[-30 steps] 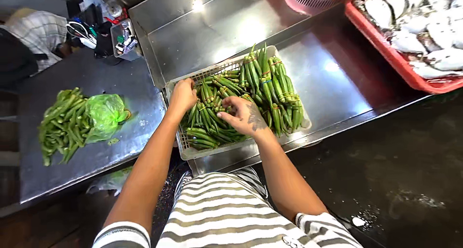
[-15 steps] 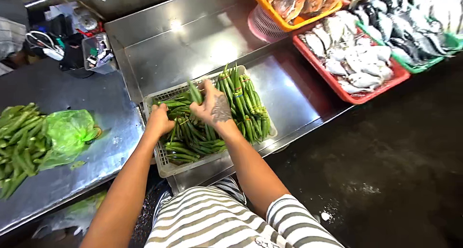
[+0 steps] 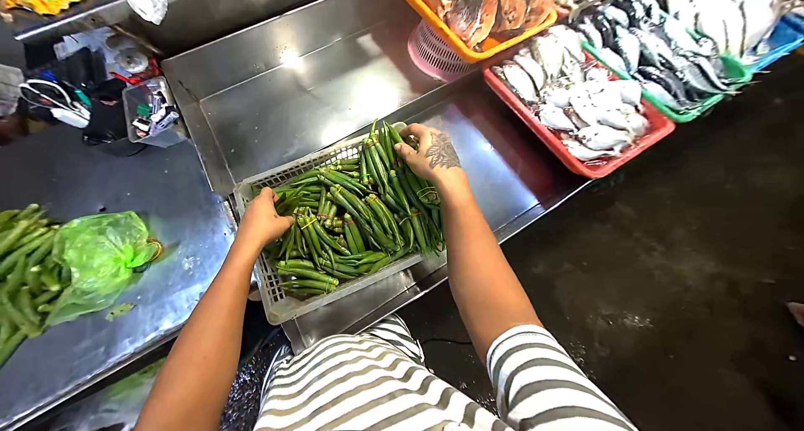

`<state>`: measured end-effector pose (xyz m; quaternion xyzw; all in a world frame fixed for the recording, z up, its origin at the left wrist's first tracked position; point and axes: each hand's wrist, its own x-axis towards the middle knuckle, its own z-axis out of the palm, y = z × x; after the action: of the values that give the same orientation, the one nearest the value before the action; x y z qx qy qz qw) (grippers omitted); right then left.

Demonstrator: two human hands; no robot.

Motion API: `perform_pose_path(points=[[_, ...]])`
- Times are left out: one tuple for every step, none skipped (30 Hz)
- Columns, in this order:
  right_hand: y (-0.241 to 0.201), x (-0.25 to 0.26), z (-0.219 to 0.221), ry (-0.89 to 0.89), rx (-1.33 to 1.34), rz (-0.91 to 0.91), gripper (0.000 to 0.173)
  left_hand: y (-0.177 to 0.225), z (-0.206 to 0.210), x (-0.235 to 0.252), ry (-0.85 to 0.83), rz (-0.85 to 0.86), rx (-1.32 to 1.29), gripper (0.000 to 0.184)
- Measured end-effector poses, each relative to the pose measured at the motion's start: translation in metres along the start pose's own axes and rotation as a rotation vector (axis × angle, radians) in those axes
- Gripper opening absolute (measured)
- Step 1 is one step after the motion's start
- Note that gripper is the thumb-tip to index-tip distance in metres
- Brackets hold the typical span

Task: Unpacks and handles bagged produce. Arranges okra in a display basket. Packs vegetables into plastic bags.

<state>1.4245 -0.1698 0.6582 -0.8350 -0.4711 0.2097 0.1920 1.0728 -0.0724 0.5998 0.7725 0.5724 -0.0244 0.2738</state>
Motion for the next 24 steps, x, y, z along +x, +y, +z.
perform_pose_path(points=[[-0.001,0.002,-0.001,-0.01,-0.029,-0.013,0.03,-0.002,-0.003,-0.003,0.0,-0.007,-0.031,0.056],[-0.003,0.002,-0.003,-0.018,-0.044,-0.013,0.03,-0.005,-0.005,-0.006,0.004,-0.008,-0.063,0.055],[-0.003,0.002,-0.004,-0.022,-0.052,-0.008,0.029,-0.007,-0.005,-0.008,0.014,-0.007,-0.098,0.054],[-0.003,0.002,-0.004,-0.019,-0.044,-0.005,0.028,-0.008,-0.007,-0.011,0.024,-0.005,-0.134,0.054],[-0.002,0.003,-0.005,-0.005,-0.025,-0.008,0.028,-0.008,-0.009,-0.012,0.034,-0.004,-0.166,0.054],[0.001,0.004,-0.005,0.016,0.012,-0.012,0.027,-0.007,-0.011,-0.014,0.041,-0.005,-0.198,0.055],[0.004,0.004,-0.006,0.042,0.065,-0.012,0.027,-0.005,-0.012,-0.016,0.047,-0.005,-0.235,0.056],[0.007,0.005,-0.008,0.068,0.123,-0.005,0.028,-0.004,-0.014,-0.018,0.051,-0.009,-0.269,0.056],[0.011,0.005,-0.01,0.1,0.171,0.009,0.03,-0.002,-0.016,-0.02,0.053,-0.01,-0.302,0.056],[0.012,0.005,-0.014,0.134,0.198,0.024,0.032,-0.002,-0.017,-0.021,0.053,-0.009,-0.338,0.055],[0.013,0.004,-0.018,0.17,0.201,0.034,0.033,-0.002,-0.018,-0.023,0.053,-0.005,-0.378,0.054],[0.013,0.004,-0.022,0.206,0.196,0.038,0.034,-0.002,-0.017,-0.024,0.049,0.001,-0.424,0.053],[0.013,0.004,-0.026,0.241,0.194,0.044,0.034,-0.003,-0.017,-0.025,0.039,0.005,-0.469,0.052],[0.012,0.004,-0.028,0.276,0.195,0.047,0.033,-0.002,-0.016,-0.026,0.03,0.009,-0.511,0.052],[0.011,0.006,-0.029,0.306,0.197,0.046,0.033,-0.001,-0.016,-0.027,0.027,0.016,-0.551,0.052],[0.009,0.008,-0.028,0.327,0.196,0.041,0.032,0.001,-0.016,-0.027,0.023,0.024,-0.589,0.051],[0.008,0.011,-0.026,0.339,0.193,0.042,0.031,0.002,-0.016,-0.028,0.013,0.029,-0.625,0.051],[0.008,0.015,-0.021,0.334,0.185,0.045,0.03,0.004,-0.015,-0.028,0.004,0.03,-0.657,0.052],[0.009,0.018,-0.015,0.305,0.171,0.05,0.031,0.004,-0.014,-0.029,-0.002,0.028,-0.686,0.053],[0.012,0.019,-0.01,0.257,0.155,0.059,0.031,0.004,-0.013,-0.029,-0.008,0.024,-0.707,0.055],[0.014,0.019,-0.006,0.23,0.141,0.068,0.03,0.003,-0.012,-0.03,-0.013,0.022,-0.724,0.056],[0.014,0.018,-0.004,0.224,0.122,0.076,0.029,0.003,-0.013,-0.029,-0.018,0.019,-0.742,0.057],[0.014,0.017,-0.004,0.223,0.099,0.077,0.03,0.003,-0.015,-0.03,-0.018,0.01,-0.765,0.057],[0.014,0.016,-0.004,0.217,0.073,0.071,0.032,0.002,-0.016,-0.033,-0.02,-0.004,-0.79,0.056]])
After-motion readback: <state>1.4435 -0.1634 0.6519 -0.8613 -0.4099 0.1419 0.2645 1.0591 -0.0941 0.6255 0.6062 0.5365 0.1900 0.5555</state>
